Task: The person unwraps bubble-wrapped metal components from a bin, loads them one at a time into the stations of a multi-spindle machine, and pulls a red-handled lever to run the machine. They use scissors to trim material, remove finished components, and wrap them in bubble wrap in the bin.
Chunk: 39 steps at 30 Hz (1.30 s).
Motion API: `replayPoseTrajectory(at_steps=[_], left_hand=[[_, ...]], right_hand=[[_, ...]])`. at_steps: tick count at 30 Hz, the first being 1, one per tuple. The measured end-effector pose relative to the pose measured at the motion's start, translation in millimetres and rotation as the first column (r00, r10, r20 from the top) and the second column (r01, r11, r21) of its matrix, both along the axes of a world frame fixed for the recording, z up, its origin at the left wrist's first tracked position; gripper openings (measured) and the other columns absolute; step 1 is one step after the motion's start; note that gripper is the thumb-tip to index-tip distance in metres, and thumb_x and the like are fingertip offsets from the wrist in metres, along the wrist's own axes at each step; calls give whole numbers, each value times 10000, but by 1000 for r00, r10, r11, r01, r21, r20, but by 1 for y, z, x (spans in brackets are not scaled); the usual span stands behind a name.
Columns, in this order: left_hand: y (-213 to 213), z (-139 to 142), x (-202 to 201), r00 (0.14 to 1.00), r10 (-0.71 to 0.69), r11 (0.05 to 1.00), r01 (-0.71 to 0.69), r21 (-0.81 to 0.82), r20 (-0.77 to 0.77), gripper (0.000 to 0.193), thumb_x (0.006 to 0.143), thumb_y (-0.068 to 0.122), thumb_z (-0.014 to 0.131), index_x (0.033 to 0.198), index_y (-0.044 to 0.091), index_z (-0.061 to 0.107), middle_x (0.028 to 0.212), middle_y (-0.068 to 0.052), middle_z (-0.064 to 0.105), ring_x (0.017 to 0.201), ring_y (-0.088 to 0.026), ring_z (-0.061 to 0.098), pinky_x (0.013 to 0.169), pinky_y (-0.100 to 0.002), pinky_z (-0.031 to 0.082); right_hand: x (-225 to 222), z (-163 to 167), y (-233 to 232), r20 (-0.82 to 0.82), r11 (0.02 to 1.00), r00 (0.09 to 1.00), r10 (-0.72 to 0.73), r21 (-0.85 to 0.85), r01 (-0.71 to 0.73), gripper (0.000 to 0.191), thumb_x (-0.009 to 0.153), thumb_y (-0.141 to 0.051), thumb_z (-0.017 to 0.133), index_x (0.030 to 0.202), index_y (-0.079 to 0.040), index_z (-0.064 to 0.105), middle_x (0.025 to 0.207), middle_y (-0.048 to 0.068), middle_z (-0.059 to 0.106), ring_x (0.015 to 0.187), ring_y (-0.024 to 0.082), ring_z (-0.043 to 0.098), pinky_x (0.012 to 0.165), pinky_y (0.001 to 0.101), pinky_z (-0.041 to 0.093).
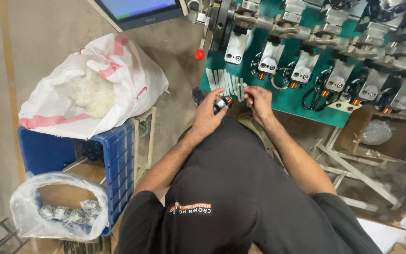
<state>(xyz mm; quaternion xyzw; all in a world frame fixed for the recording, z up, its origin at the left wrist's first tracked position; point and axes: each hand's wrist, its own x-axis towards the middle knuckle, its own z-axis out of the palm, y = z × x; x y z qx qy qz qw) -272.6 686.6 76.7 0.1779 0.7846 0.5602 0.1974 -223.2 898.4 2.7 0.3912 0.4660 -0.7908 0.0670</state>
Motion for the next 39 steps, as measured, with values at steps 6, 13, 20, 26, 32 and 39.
replayPoseTrajectory(at_steps=[6, 13, 20, 26, 32, 39], left_hand=[[20, 37, -6, 828, -80, 994, 105, 12, -555, 641, 732, -26, 774, 1310, 81, 518, 1187, -147, 595, 1108, -382, 608, 953, -464, 518], [53, 33, 0, 998, -19, 910, -6, 414, 56, 328, 957, 37, 749, 1268, -4, 655, 1135, -155, 691, 1024, -267, 671, 952, -376, 559], [88, 46, 16, 414, -690, 401, -463, 790, 593, 398, 895, 170, 738, 1254, 28, 643, 1088, -150, 697, 955, -292, 717, 774, -418, 581], [79, 77, 2, 968, -252, 854, 232, 465, -20, 598, 893, 34, 811, 1451, 40, 596, 1206, -94, 685, 1158, -164, 656, 1059, -341, 538], [65, -1, -30, 230, -645, 763, 244, 598, 729, 568, 863, 101, 757, 1391, 103, 550, 1024, -30, 694, 863, -95, 681, 712, -280, 592], [111, -97, -34, 533, 128, 980, -200, -23, 836, 379, 923, 342, 664, 1204, 87, 667, 1006, 15, 706, 905, -125, 683, 818, -341, 588]], right_hand=[[8, 97, 17, -163, 742, 842, 515, 576, -342, 191, 972, -133, 726, 831, -7, 701, 686, -9, 601, 602, 22, 479, 515, 222, 365], [36, 138, 53, -265, 764, 791, 551, 541, -351, 192, 1023, -157, 664, 892, -17, 657, 715, -42, 577, 629, 25, 479, 547, 226, 393], [33, 163, 49, -528, 808, 770, 359, 589, 28, 164, 1013, -86, 738, 938, 2, 623, 883, 22, 603, 712, 59, 545, 611, 215, 433], [44, 194, 73, -559, 665, 568, 604, 746, 27, 346, 896, -142, 809, 1178, -2, 667, 1094, 91, 633, 772, 86, 576, 624, 218, 479], [61, 110, 52, -264, 534, 716, 646, 827, -177, 221, 868, -175, 853, 997, -34, 742, 799, 53, 660, 659, 90, 591, 577, 265, 464], [14, -38, 39, 185, 883, 972, 143, 419, -210, 369, 912, -266, 678, 1222, -66, 704, 982, 127, 777, 651, 150, 724, 526, 269, 541]])
